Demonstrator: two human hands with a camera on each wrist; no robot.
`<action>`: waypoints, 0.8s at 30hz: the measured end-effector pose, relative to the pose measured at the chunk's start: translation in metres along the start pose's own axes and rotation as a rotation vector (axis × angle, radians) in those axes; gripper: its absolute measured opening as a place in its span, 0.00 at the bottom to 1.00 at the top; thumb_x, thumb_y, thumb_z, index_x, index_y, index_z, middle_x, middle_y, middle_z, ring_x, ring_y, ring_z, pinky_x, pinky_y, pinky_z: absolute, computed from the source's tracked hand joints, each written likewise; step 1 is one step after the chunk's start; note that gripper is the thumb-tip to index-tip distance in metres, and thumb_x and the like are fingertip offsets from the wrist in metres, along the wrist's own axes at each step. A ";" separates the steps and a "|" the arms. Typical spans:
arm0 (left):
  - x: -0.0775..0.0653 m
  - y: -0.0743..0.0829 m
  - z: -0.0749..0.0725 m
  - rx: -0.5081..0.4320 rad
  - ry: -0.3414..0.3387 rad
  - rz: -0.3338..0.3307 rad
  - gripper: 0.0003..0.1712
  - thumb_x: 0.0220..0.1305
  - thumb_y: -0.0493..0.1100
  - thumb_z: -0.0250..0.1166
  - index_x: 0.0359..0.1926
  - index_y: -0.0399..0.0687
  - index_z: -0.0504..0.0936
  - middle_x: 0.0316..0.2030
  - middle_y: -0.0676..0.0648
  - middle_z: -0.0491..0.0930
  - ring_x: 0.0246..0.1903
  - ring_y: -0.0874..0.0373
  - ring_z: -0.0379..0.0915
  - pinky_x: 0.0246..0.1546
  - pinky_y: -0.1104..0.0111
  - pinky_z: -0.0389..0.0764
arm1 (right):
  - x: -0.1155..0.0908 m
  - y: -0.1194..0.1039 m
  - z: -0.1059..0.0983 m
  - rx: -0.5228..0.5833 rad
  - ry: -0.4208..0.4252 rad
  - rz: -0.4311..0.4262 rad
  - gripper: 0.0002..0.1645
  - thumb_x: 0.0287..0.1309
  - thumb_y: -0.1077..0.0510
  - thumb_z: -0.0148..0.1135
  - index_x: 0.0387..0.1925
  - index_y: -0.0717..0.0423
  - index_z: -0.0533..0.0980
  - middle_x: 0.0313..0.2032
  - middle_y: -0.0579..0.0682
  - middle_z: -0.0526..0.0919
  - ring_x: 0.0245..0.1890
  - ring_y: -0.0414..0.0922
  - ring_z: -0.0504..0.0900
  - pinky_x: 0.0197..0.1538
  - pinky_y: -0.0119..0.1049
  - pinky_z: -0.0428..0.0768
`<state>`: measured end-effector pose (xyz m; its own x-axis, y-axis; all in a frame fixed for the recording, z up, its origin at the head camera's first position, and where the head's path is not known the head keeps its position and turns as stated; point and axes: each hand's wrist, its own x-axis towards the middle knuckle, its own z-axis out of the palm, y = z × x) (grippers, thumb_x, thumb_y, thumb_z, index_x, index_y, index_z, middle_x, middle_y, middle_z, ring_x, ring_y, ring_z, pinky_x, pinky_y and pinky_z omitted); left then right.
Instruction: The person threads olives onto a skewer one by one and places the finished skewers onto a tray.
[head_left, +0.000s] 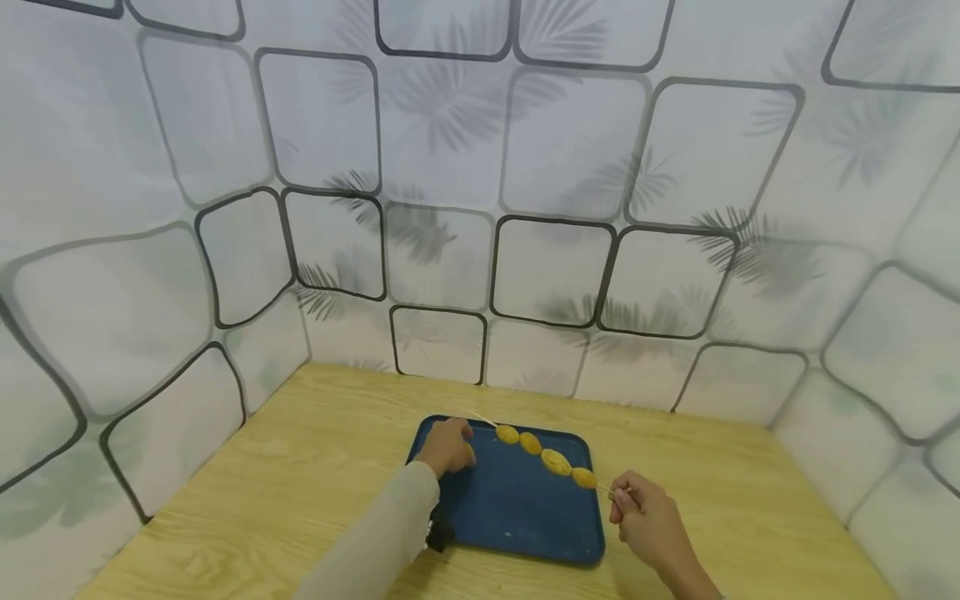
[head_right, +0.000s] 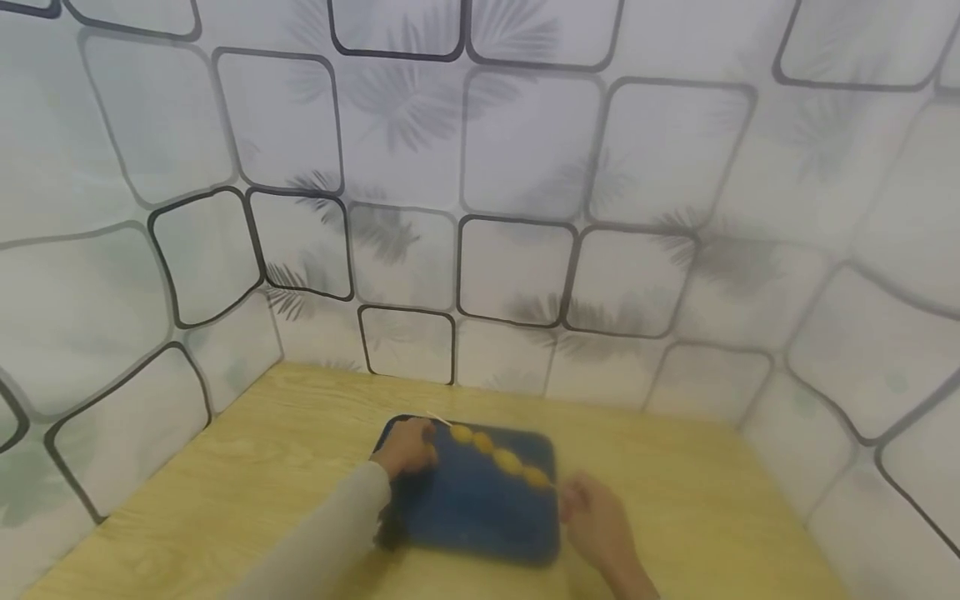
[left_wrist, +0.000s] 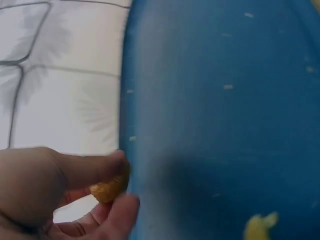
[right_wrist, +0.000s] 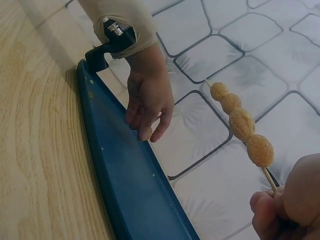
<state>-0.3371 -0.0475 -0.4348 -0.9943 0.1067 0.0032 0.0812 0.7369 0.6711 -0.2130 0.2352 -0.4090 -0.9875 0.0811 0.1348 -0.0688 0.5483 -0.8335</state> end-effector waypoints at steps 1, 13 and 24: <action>-0.001 -0.001 -0.003 -0.054 -0.005 0.005 0.16 0.55 0.36 0.72 0.45 0.42 0.80 0.43 0.39 0.78 0.30 0.51 0.78 0.30 0.58 0.80 | 0.000 0.000 0.000 0.007 -0.002 0.004 0.10 0.69 0.68 0.50 0.30 0.58 0.73 0.21 0.49 0.74 0.17 0.44 0.73 0.17 0.30 0.69; -0.021 0.006 -0.038 -1.022 -0.229 0.060 0.20 0.73 0.39 0.56 0.60 0.33 0.67 0.41 0.40 0.76 0.35 0.55 0.78 0.42 0.62 0.82 | -0.002 0.003 -0.006 0.050 -0.006 0.036 0.09 0.70 0.68 0.48 0.33 0.62 0.73 0.21 0.51 0.74 0.17 0.45 0.73 0.18 0.32 0.71; -0.049 0.006 -0.055 -1.286 -0.349 0.064 0.11 0.78 0.45 0.46 0.51 0.43 0.66 0.40 0.46 0.78 0.38 0.58 0.79 0.44 0.64 0.81 | -0.010 0.002 -0.006 -0.003 -0.033 0.027 0.10 0.69 0.68 0.49 0.31 0.59 0.73 0.21 0.50 0.74 0.16 0.45 0.73 0.19 0.32 0.71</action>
<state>-0.2922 -0.0848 -0.3900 -0.9059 0.4235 0.0012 -0.1880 -0.4046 0.8950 -0.2020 0.2402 -0.4084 -0.9931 0.0690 0.0945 -0.0413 0.5485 -0.8351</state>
